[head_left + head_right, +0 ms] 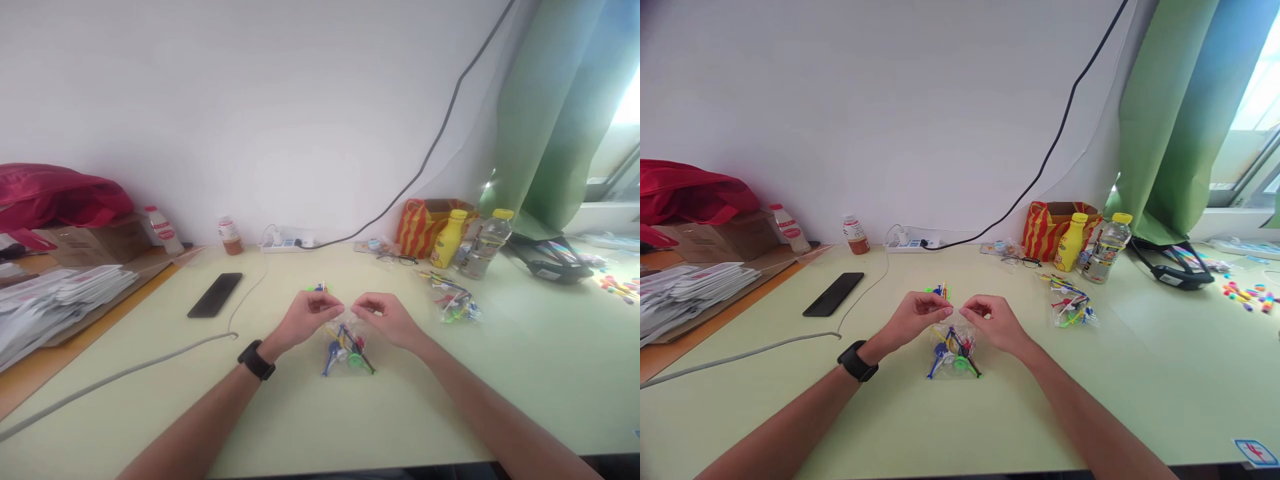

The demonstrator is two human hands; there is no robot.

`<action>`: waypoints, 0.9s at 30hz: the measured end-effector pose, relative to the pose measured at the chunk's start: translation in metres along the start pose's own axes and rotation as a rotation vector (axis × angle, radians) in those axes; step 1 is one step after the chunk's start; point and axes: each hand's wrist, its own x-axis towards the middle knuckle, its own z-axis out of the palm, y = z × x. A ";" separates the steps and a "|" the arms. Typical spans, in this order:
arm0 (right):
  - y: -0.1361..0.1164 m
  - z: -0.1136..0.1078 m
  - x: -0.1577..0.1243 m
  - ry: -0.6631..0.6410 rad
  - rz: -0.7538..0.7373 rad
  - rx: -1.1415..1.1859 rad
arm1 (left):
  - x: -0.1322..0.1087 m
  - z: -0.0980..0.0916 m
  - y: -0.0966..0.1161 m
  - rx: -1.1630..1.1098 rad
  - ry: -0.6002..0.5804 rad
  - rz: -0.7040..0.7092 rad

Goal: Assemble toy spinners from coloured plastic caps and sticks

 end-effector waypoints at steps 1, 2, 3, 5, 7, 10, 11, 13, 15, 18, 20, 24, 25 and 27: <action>0.002 -0.001 0.001 -0.007 -0.001 0.009 | 0.000 -0.001 0.001 -0.005 -0.006 -0.006; 0.003 -0.002 0.001 -0.014 -0.002 0.014 | 0.000 -0.002 0.001 -0.010 -0.016 -0.015; 0.005 -0.003 0.001 -0.021 -0.001 0.015 | 0.000 -0.003 0.002 -0.013 -0.026 -0.027; 0.007 -0.006 0.001 -0.025 0.006 0.015 | 0.001 -0.006 0.002 -0.018 -0.041 -0.047; 0.008 -0.008 0.001 -0.021 0.019 0.028 | 0.001 -0.008 0.002 -0.020 -0.035 -0.055; 0.008 -0.010 0.000 -0.014 0.040 0.081 | 0.001 -0.008 0.003 -0.023 -0.016 -0.048; 0.007 -0.010 0.000 -0.009 0.044 0.094 | 0.001 -0.007 0.003 -0.024 -0.019 -0.046; 0.007 -0.010 0.000 0.003 0.040 0.097 | 0.000 -0.006 0.004 -0.025 -0.036 -0.047; 0.006 -0.010 0.000 0.008 0.027 0.075 | -0.001 -0.006 0.003 -0.019 -0.058 -0.049; 0.006 -0.011 0.000 -0.017 0.018 0.079 | 0.000 -0.008 0.000 -0.022 -0.056 -0.042; 0.007 -0.011 -0.001 -0.036 0.021 0.127 | 0.001 -0.010 -0.004 -0.037 -0.042 -0.036; 0.011 -0.013 -0.001 -0.017 0.027 0.244 | 0.001 -0.013 -0.008 -0.094 -0.031 -0.032; 0.012 -0.013 0.000 -0.008 0.029 0.269 | 0.002 -0.013 -0.009 -0.108 -0.028 -0.034; 0.016 -0.013 0.001 0.014 0.034 0.304 | 0.002 -0.014 -0.010 -0.124 -0.014 -0.032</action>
